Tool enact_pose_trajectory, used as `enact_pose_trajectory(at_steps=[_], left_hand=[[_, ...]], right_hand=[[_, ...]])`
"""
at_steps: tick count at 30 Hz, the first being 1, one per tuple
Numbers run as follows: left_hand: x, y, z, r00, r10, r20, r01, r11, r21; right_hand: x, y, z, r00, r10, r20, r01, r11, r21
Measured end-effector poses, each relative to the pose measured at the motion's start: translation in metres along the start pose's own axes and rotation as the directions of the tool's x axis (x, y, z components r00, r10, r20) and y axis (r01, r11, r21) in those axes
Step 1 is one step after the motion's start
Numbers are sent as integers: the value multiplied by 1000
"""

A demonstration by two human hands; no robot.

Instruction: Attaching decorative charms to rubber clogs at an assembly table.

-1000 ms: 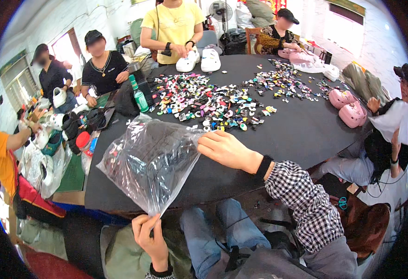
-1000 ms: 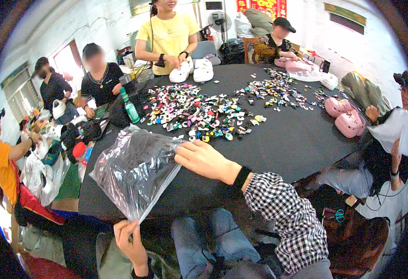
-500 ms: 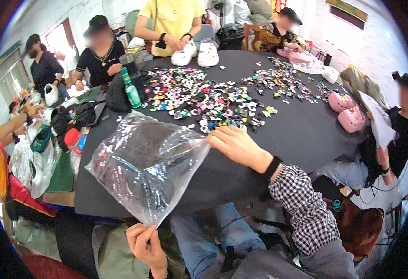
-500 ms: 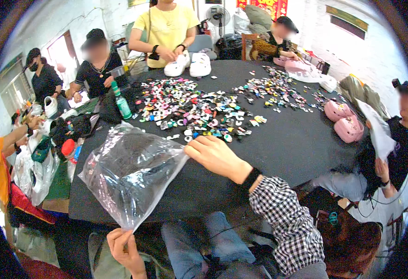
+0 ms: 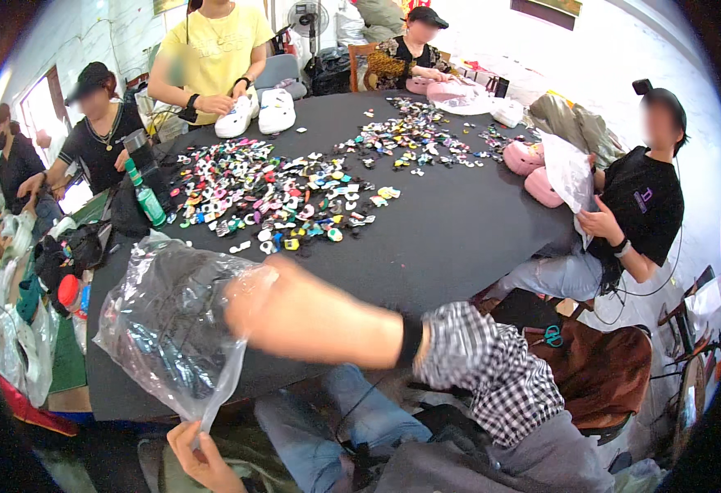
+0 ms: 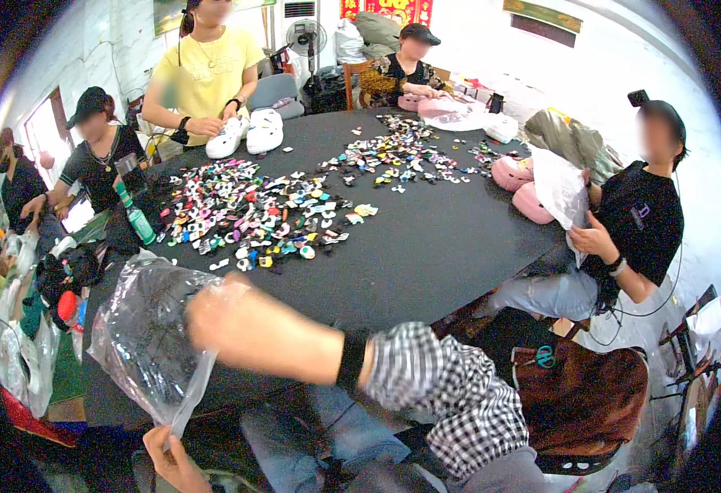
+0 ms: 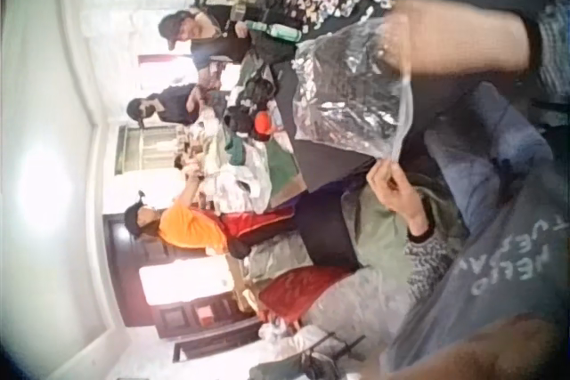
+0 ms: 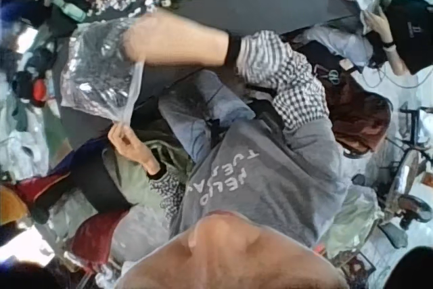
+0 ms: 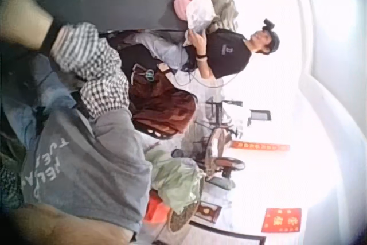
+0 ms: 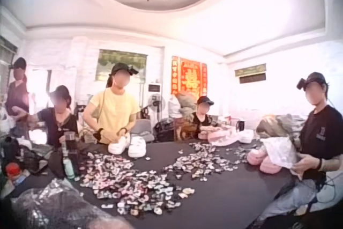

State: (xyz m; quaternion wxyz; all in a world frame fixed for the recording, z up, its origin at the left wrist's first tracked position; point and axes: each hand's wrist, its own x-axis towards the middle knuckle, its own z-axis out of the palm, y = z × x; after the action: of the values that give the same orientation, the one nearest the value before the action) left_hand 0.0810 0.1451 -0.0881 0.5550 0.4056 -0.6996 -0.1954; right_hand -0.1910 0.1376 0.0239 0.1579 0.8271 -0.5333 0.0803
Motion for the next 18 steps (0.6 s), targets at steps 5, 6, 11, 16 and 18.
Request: enact_pose_trajectory(at_steps=[5,6,11,16,18], left_hand=[[-15,-34,-3,986,-130,103,132,991,-13],[-10,-25,-5,978,-167,124,162,986,50],[-16,0,-6,994,24,-103,4,967,254],[3,58,25,895,160,416,10,926,-376],[19,83,51,734,285,616,213,765,-608]], right_hand=[[-47,-78,-30,908,-278,-314,269,960,-74],[-54,-85,-29,915,-275,-294,278,960,-34],[-73,-118,-28,935,-276,-223,306,945,114],[-85,-136,-29,939,-287,-191,321,929,184],[-90,-147,-31,944,-276,-178,312,924,222]])
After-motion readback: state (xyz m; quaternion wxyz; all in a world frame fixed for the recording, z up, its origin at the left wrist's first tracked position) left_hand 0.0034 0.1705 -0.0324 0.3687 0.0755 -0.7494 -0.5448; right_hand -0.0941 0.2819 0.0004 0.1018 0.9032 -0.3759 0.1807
